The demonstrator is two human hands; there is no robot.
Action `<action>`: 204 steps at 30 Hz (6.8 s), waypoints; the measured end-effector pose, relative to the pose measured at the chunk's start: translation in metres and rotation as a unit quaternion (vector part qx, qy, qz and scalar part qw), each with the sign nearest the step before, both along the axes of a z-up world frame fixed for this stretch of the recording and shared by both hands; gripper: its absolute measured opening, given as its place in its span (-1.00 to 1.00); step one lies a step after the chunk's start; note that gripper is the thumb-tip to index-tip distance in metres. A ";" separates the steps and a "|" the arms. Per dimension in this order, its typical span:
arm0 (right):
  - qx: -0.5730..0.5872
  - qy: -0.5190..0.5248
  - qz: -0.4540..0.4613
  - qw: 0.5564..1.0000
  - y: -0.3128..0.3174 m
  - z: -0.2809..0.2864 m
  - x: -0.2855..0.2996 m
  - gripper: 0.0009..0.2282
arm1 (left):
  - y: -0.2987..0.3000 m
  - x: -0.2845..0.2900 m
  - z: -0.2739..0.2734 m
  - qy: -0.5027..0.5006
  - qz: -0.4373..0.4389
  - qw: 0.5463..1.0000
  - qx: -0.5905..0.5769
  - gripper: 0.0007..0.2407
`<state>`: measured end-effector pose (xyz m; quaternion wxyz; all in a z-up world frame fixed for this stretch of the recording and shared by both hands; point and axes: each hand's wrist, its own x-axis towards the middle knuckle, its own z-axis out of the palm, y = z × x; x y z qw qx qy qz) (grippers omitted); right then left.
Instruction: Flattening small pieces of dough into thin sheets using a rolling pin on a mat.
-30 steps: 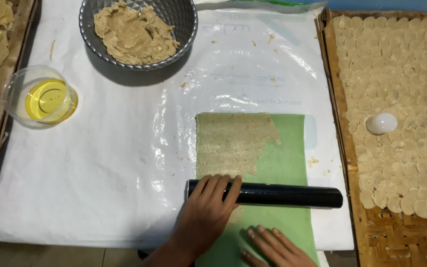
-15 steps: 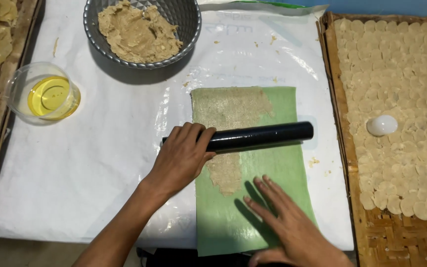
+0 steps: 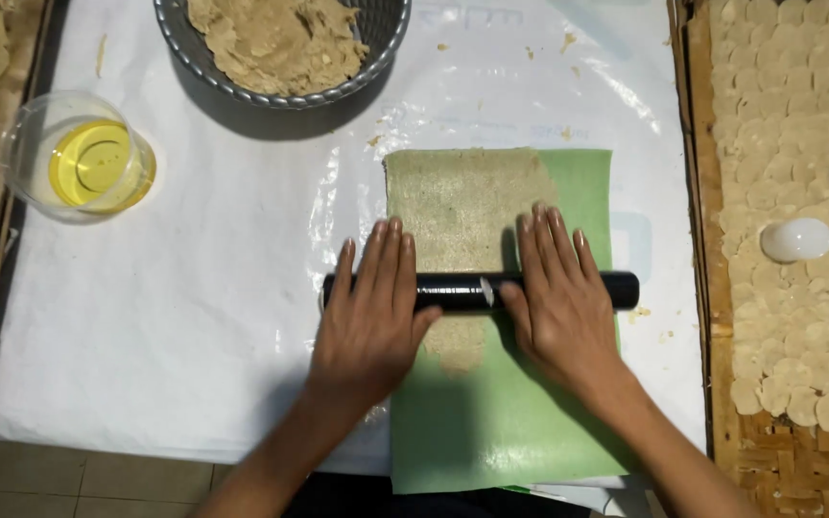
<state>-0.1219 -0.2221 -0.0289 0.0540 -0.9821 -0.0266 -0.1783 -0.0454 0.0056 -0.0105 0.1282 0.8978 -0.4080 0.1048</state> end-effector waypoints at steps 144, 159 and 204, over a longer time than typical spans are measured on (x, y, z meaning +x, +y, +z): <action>0.164 0.194 0.001 0.967 0.055 0.055 0.367 -0.77 | 0.004 0.103 -0.010 0.010 0.028 0.981 -0.191 -0.68; 0.163 0.174 0.000 0.971 0.055 0.053 0.339 -0.67 | 0.003 0.104 -0.015 0.013 0.033 0.982 -0.183 -0.69; 0.157 0.000 0.005 0.988 -0.093 -0.005 0.045 -0.80 | -0.007 0.088 0.005 -0.061 0.066 0.978 -0.188 -0.62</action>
